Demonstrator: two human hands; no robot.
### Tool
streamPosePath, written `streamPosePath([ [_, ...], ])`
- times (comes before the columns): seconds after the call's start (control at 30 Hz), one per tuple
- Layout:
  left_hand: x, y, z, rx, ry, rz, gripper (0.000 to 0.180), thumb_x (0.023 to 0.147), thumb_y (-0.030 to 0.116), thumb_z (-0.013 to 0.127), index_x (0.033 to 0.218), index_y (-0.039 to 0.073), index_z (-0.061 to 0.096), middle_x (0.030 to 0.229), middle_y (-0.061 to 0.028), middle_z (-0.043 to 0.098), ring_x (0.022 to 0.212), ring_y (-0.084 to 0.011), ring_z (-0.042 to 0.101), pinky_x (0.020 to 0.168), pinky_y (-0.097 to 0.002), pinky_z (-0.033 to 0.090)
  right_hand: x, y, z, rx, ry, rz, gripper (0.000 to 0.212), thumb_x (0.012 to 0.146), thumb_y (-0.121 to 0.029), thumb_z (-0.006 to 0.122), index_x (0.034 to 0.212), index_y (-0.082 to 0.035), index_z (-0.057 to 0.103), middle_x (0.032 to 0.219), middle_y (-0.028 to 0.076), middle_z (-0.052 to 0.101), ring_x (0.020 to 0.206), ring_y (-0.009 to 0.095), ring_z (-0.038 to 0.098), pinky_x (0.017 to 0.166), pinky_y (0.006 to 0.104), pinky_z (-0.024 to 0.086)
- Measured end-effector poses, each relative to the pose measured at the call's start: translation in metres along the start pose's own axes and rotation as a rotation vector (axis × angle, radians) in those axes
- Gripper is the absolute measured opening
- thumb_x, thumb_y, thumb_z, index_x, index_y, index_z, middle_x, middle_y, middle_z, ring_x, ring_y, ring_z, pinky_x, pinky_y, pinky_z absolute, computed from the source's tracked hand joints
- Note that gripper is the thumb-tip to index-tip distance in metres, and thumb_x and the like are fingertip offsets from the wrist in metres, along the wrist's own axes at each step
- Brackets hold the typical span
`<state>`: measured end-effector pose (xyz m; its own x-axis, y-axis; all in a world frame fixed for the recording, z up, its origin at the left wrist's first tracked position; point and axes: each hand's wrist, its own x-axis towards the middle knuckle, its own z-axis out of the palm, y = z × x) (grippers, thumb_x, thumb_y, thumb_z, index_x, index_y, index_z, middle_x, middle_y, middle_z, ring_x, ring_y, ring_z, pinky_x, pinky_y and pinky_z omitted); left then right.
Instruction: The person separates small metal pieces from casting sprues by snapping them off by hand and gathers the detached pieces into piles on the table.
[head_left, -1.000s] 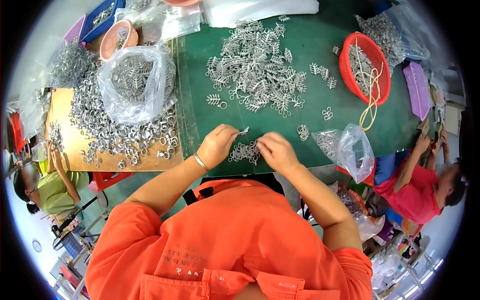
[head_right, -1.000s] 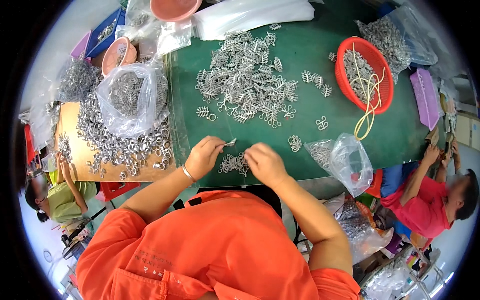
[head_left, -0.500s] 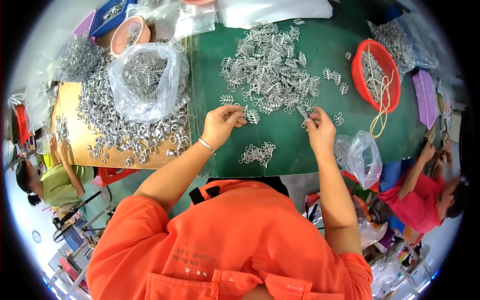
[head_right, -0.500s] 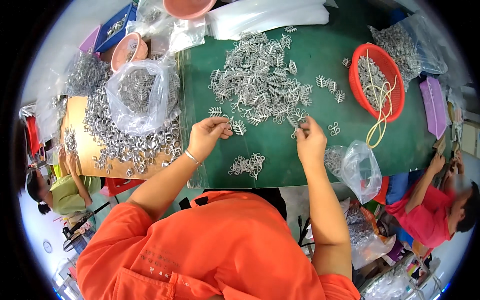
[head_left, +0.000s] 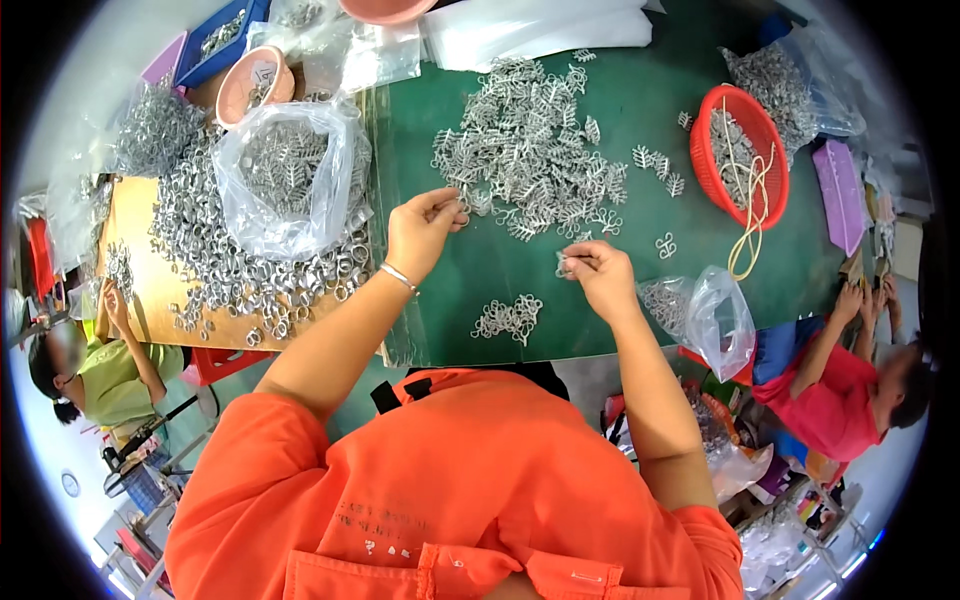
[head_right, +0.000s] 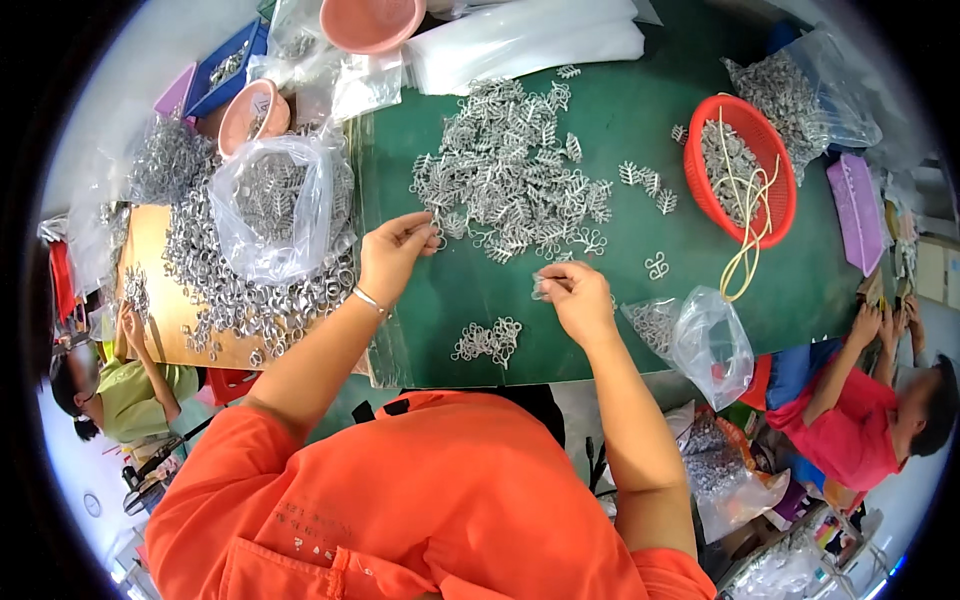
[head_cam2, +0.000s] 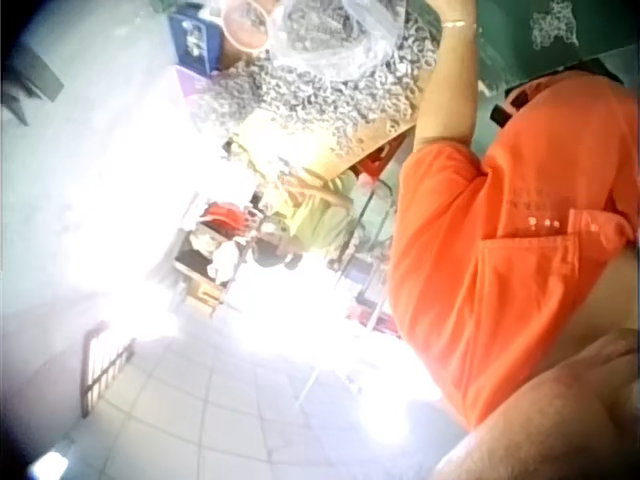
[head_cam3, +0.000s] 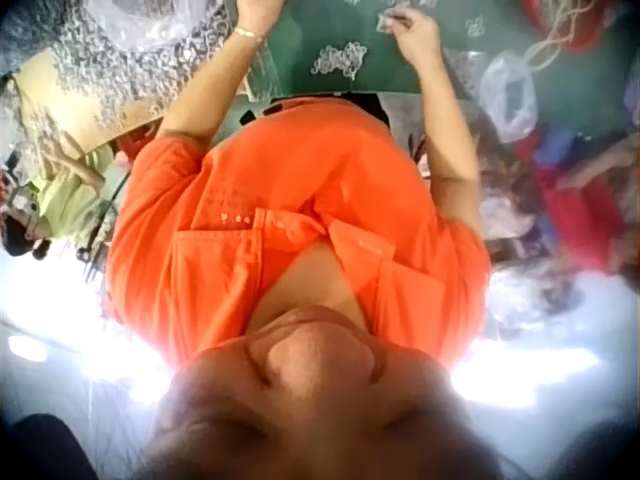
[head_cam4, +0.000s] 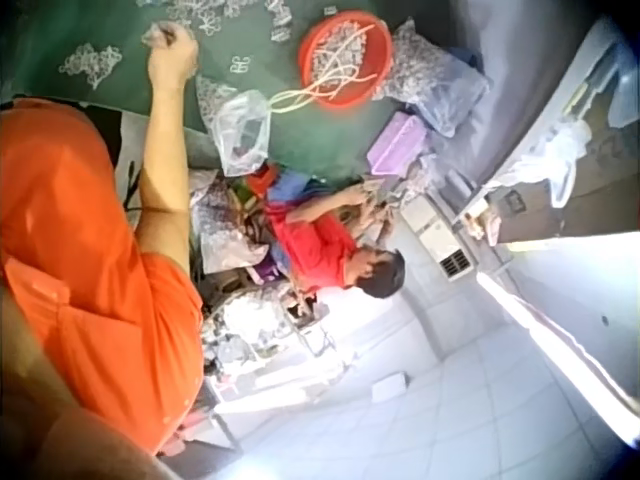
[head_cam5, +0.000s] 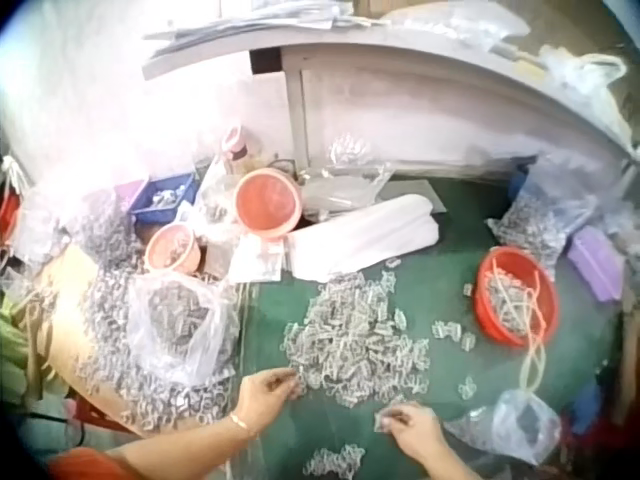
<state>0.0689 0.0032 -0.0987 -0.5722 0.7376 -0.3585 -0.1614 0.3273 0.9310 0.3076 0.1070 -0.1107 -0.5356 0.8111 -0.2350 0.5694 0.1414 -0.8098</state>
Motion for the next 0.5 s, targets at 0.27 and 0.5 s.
streamPosePath([
  [0.27, -0.010, 0.005, 0.000, -0.243, -0.028, -0.193, 0.029, 0.084, 0.000, 0.056, 0.111, -0.011, 0.052, 0.091, -0.0142, 0.063, 0.080, -0.0173, 0.062, 0.070, -0.0250, 0.051, -0.018, -0.021, 0.021, 0.291, -0.535, 0.109, 0.012, 0.073, 0.000, 0.065, 0.085, -0.001, 0.061, 0.082, 0.005, 0.062, 0.074, 0.013, 0.060, 0.061, 0.0270, 0.049],
  [0.5, -0.031, 0.010, 0.005, -0.288, -0.180, -0.223, 0.025, 0.084, 0.001, 0.057, 0.108, -0.007, 0.056, 0.091, -0.0125, 0.064, 0.079, -0.0173, 0.062, 0.071, -0.0277, 0.052, 0.016, -0.078, 0.039, 0.284, -0.034, -0.229, 0.026, 0.074, -0.004, 0.065, 0.099, -0.001, 0.059, 0.093, 0.009, 0.059, 0.079, 0.020, 0.059, 0.067, 0.0285, 0.048],
])
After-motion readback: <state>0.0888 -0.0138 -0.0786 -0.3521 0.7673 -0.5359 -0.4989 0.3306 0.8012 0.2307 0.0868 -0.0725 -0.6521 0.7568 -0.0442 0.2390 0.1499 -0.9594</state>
